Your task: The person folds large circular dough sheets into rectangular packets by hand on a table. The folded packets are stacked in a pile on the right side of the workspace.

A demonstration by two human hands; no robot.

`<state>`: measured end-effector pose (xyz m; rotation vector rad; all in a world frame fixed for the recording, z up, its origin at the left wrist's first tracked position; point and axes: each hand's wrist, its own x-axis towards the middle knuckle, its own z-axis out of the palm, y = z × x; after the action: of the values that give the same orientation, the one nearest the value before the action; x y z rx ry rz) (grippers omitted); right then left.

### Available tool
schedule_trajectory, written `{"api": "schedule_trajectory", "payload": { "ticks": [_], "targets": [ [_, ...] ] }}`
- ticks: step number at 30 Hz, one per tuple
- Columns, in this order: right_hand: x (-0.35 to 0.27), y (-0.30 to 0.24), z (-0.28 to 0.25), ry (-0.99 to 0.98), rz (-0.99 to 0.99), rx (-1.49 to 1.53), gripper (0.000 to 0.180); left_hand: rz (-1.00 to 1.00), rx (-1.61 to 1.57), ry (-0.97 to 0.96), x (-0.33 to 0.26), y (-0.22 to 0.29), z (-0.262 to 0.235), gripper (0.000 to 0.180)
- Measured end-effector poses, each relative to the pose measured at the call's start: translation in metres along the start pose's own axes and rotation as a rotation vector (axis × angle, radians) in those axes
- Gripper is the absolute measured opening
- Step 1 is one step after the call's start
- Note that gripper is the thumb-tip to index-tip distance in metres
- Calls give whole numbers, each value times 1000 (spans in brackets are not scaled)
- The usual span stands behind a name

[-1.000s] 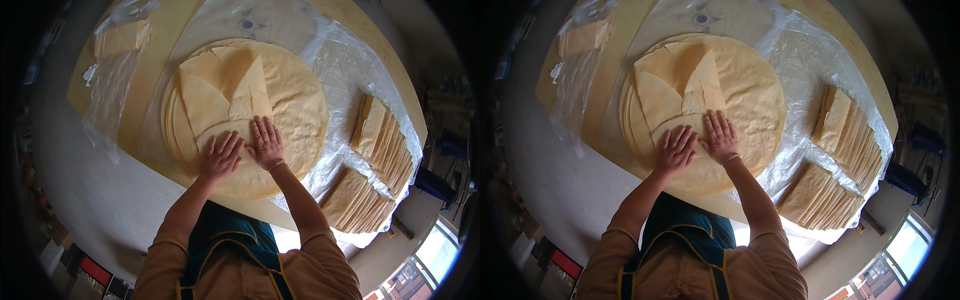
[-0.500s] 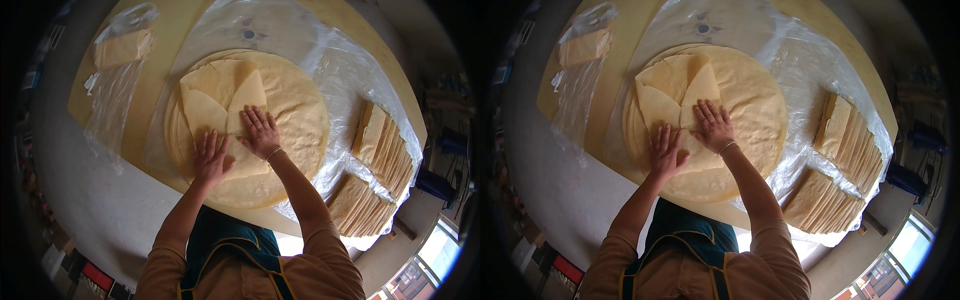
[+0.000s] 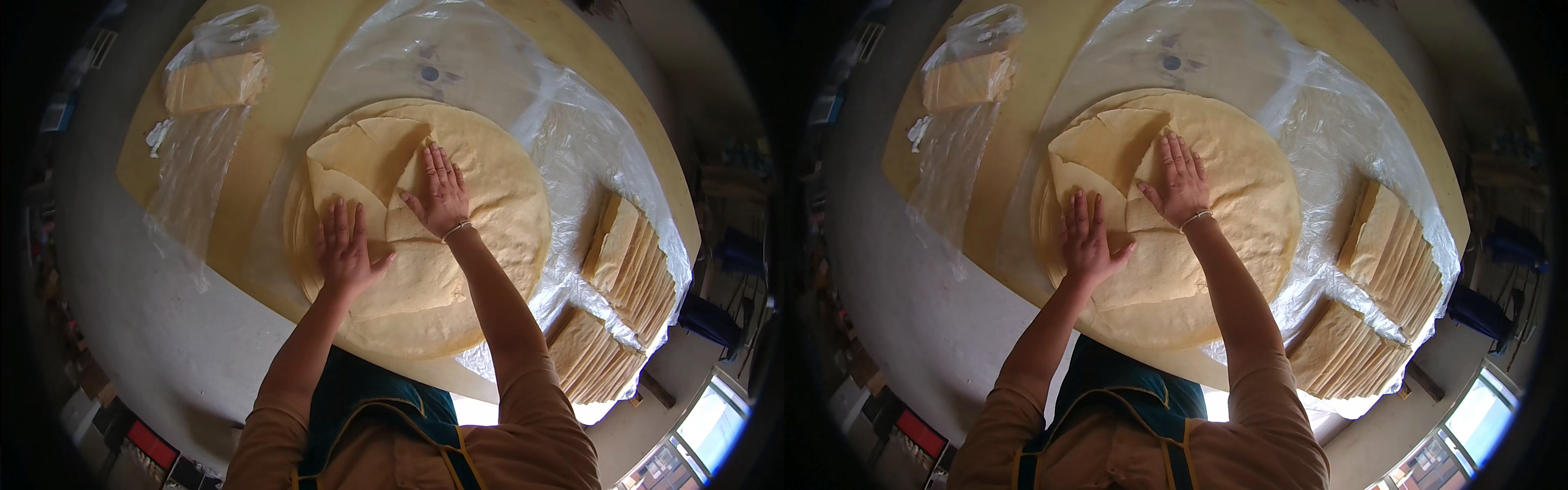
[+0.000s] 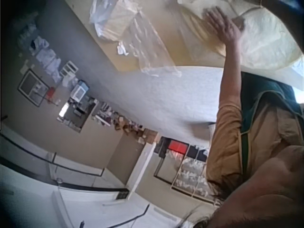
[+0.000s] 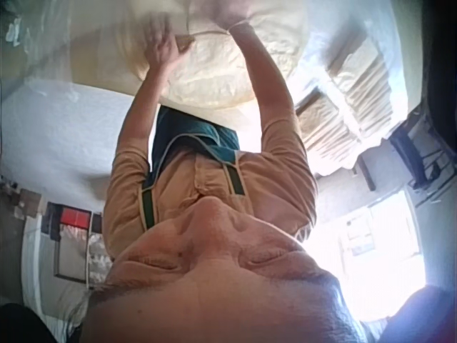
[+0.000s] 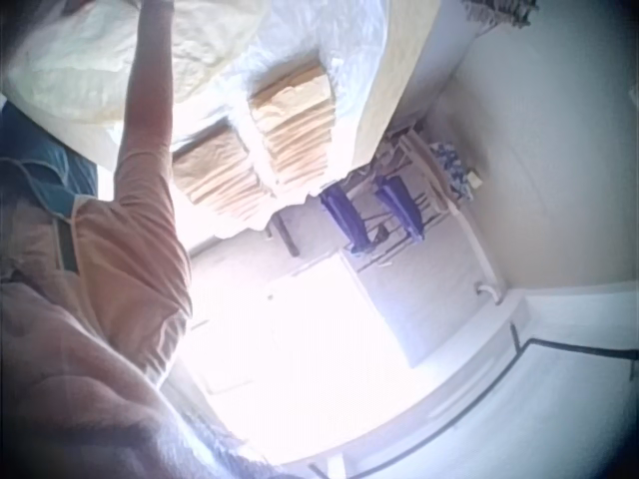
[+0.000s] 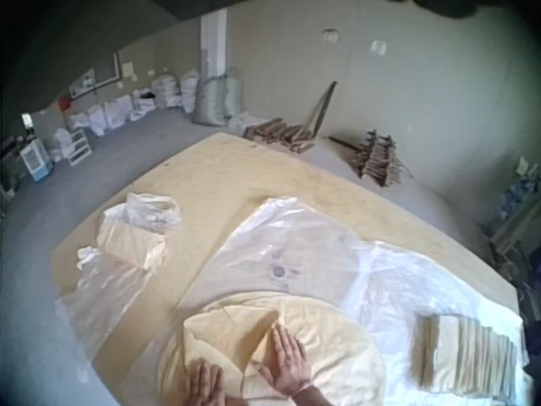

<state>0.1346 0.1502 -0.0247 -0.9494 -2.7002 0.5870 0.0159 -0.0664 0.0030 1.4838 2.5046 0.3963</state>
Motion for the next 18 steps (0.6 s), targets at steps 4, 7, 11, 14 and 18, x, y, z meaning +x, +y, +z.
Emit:
{"api": "schedule_trajectory", "payload": {
  "ticks": [4,7,11,14,18],
  "targets": [
    [-1,-12,8,-93,-36,-119,93,-26,21,-97,7,-2,2,111],
    [1,-10,1,-68,20,-68,85,1,-55,-24,6,-9,-3,101],
    [26,11,-21,244,204,295,53,-164,-353,318,21,-39,-23,62],
    [54,24,-35,48,639,781,41,-696,-912,225,64,-66,-30,41],
    [75,31,-51,-241,809,954,41,-829,-1101,8,103,-92,-38,27]
  ]
}}
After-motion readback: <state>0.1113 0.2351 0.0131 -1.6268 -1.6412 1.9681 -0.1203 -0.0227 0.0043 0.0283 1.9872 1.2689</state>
